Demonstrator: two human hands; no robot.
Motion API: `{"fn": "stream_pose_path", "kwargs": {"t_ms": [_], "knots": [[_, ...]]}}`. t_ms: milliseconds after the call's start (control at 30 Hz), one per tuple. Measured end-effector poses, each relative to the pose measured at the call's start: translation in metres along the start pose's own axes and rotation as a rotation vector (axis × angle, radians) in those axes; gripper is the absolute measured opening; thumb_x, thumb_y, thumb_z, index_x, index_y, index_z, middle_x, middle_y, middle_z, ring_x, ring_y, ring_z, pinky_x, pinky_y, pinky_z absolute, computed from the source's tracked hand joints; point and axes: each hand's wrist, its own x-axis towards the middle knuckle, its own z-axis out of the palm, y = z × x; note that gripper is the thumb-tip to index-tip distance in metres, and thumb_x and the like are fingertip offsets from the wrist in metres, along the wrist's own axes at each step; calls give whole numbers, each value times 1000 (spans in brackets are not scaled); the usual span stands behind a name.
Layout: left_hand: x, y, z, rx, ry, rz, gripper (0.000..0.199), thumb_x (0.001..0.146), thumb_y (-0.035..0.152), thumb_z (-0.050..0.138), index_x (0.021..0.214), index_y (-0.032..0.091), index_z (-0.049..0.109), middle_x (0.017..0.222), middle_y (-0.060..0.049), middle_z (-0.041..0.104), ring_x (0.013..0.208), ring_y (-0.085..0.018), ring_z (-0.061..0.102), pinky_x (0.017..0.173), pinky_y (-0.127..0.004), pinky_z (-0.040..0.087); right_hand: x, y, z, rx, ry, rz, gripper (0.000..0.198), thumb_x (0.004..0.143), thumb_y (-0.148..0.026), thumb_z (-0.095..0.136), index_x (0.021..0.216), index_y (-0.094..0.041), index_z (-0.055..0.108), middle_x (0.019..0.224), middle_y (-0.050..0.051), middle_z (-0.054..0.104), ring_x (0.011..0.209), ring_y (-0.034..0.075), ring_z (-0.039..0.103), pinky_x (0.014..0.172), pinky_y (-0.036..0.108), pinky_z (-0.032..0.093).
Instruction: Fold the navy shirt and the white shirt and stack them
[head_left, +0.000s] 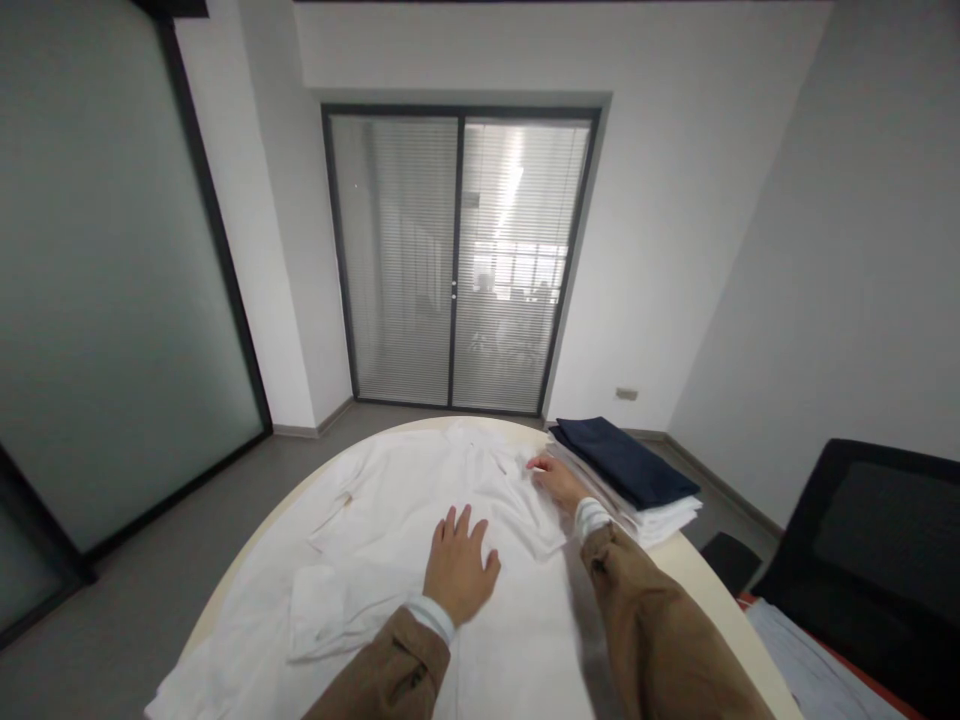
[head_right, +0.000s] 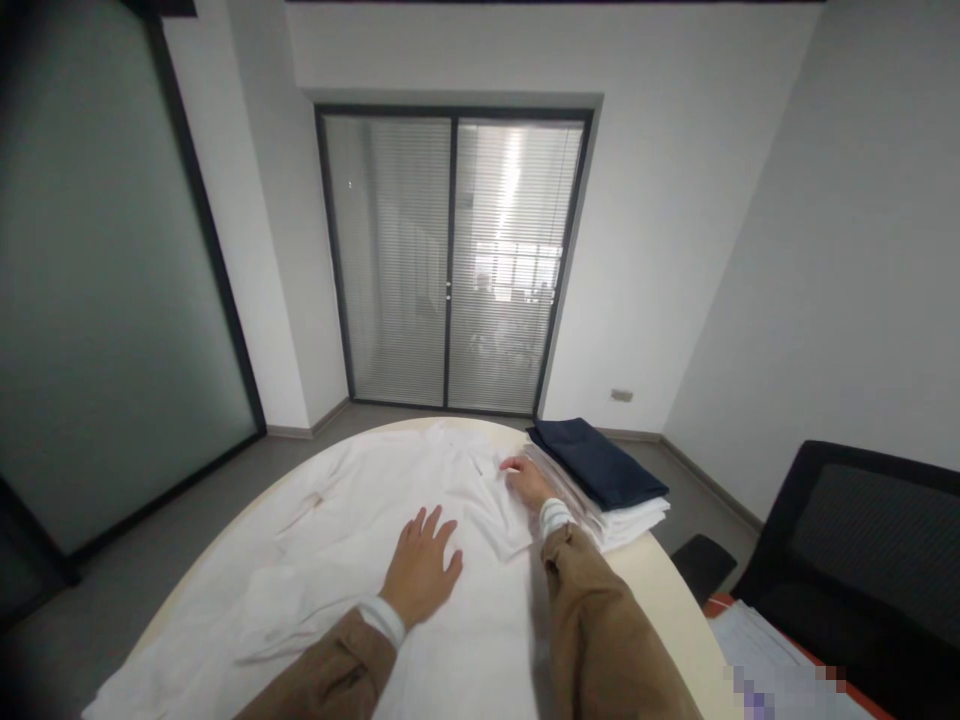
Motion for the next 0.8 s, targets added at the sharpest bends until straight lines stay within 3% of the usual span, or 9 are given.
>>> {"fn": "stream_pose_path", "kwargs": {"t_ms": [133,200,300,433,667,800], "knots": [[0,0,0,-9,7,0,50,91,44,40,135,23,52,150,-10,40,141,-33,27,114,-50,21,0,-10,-2,79,-36,-61,33,67,-28,62,96,-17,72,107,9,70,86,19,64,73,25,47],[0,0,0,-11,7,1,50,91,44,40,135,23,52,150,-10,40,141,-33,26,114,-50,21,1,-14,-1,97,-12,-72,34,71,-36,61,97,-16,71,113,9,68,97,20,63,81,26,46],[-1,0,0,-10,-1,1,51,92,44,39,136,23,52,150,-10,39,142,-33,26,114,-50,21,3,-17,2,86,62,-34,44,77,-46,56,106,-14,66,108,10,69,96,21,62,82,27,47],[-1,0,-3,-6,-26,-6,51,91,43,39,136,22,51,151,-9,38,142,-33,25,114,-50,20,2,-17,6,23,132,48,52,78,-46,56,117,-11,61,105,12,69,88,21,64,71,26,47],[-1,5,-9,17,-80,-31,52,92,43,38,138,23,49,153,-8,35,144,-32,21,116,-50,18,-3,-10,17,-215,47,49,20,71,-22,66,87,-12,72,78,5,71,74,16,63,65,22,42],[-1,4,-8,7,-55,-21,52,91,43,39,138,22,49,152,-8,37,143,-32,23,115,-49,18,-7,-7,21,-375,74,54,15,70,-18,66,84,-14,71,84,6,71,81,16,63,71,22,42]]}}
